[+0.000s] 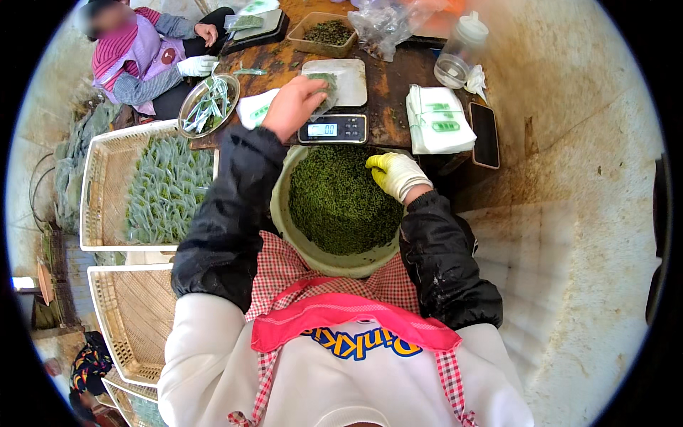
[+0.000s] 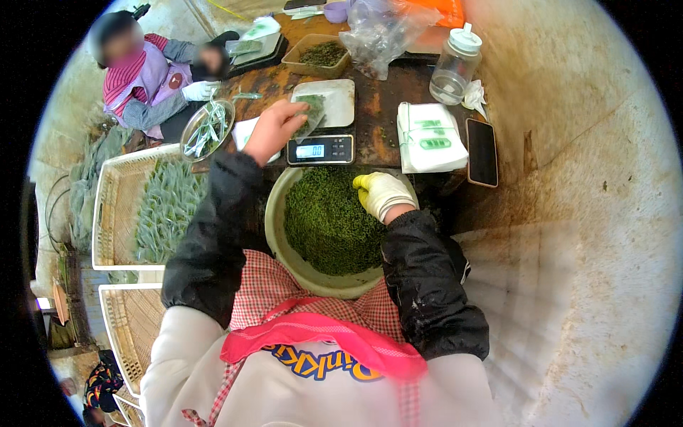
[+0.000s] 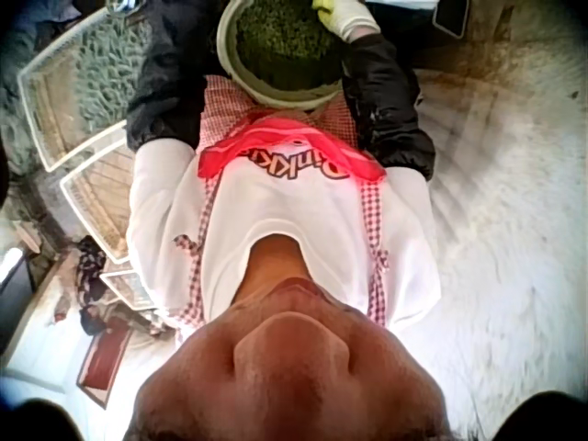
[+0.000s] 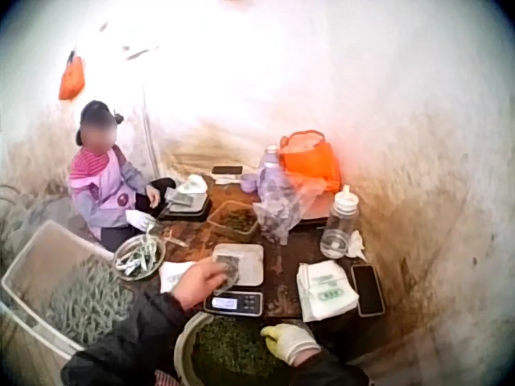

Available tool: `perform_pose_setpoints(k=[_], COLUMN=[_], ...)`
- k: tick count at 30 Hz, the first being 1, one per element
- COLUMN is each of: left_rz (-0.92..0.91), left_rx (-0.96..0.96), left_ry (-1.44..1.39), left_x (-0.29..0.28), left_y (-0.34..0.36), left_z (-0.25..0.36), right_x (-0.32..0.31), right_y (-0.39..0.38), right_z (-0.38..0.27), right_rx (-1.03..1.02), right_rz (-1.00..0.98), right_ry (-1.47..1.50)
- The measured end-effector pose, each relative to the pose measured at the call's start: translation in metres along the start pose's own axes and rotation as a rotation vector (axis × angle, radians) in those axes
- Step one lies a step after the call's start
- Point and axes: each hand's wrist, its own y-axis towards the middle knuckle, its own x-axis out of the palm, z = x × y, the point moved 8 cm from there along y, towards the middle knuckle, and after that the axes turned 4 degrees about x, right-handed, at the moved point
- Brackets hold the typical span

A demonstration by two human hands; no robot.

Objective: The person scoops dried green vegetables from a large bowl into small plastic bags, weighs each bag on a digital scale, and places the filled bags into a basket. The person repeats this process continuously.

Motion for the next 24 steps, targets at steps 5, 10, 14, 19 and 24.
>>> perform_pose_setpoints(k=[5,10,14,19,24], left_rz=[0.195,-0.097,-0.135,0.134,0.350], left_rx=[-0.249,-0.289,-0.368,-0.270,-0.197], left_ry=[-0.232,-0.358,-0.010,0.178,0.337], left_x=[-0.010,0.052,0.071,0.040,0.003], left_y=[-0.071,-0.147,-0.174,-0.152,-0.102], left_z=[0.042,0.055,0.040,0.054,0.049], right_x=[0.004,0.010,0.011,0.012,0.016], right_y=[-0.007,-0.008,-0.013,-0.016,-0.018], right_z=[0.004,0.000,-0.002,-0.003,-0.005], right_rx=[-0.028,0.029,0.039,0.087,0.089], right_rz=[-0.017,-0.137,-0.185,-0.253,-0.322], right_ry=[-0.020,-0.073,-0.098,-0.145,-0.163])
